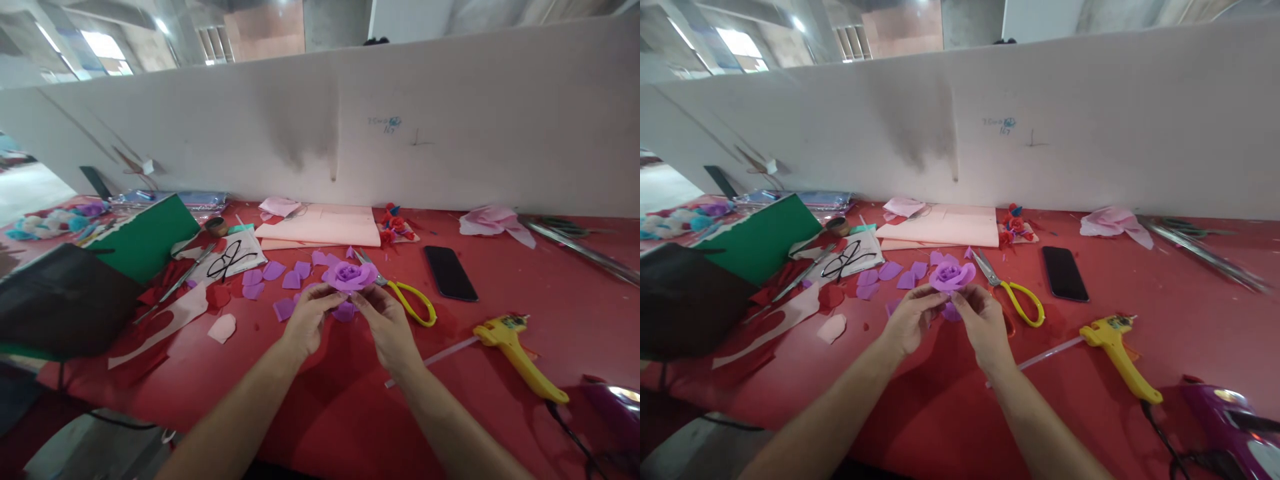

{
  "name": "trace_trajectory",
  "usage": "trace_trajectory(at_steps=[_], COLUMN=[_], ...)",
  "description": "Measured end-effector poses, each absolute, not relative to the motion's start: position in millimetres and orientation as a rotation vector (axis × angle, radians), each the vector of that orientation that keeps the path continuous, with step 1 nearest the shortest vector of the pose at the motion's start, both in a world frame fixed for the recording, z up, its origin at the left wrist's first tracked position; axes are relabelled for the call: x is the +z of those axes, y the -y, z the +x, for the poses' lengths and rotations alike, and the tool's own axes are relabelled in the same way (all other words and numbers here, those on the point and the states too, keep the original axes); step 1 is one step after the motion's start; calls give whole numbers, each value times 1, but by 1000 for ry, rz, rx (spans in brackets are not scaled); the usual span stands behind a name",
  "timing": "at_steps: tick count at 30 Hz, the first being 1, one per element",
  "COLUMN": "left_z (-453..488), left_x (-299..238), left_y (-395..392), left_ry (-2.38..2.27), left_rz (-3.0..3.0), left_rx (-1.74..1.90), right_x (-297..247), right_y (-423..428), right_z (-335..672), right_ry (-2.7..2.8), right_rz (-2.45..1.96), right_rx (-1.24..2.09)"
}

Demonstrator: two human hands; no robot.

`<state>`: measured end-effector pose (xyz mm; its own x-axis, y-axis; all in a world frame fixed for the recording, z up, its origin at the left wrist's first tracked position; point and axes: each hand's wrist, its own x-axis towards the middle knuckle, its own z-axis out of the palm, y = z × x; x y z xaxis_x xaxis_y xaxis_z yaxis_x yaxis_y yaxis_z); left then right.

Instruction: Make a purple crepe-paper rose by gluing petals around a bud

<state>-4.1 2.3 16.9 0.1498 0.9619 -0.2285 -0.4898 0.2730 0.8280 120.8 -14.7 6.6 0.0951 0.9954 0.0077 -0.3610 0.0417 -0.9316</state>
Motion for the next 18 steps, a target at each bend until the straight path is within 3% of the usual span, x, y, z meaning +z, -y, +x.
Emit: trace_trajectory(at_steps=[18], left_z=[2], left_x=[14], left_y=[3], left_ry=[-842], left_rz=[794], left_rx=[1282], right_x=[1], right_y=[15], right_z=[123], right_ry=[1084], right_rz=[-1036], right_rx=[1140])
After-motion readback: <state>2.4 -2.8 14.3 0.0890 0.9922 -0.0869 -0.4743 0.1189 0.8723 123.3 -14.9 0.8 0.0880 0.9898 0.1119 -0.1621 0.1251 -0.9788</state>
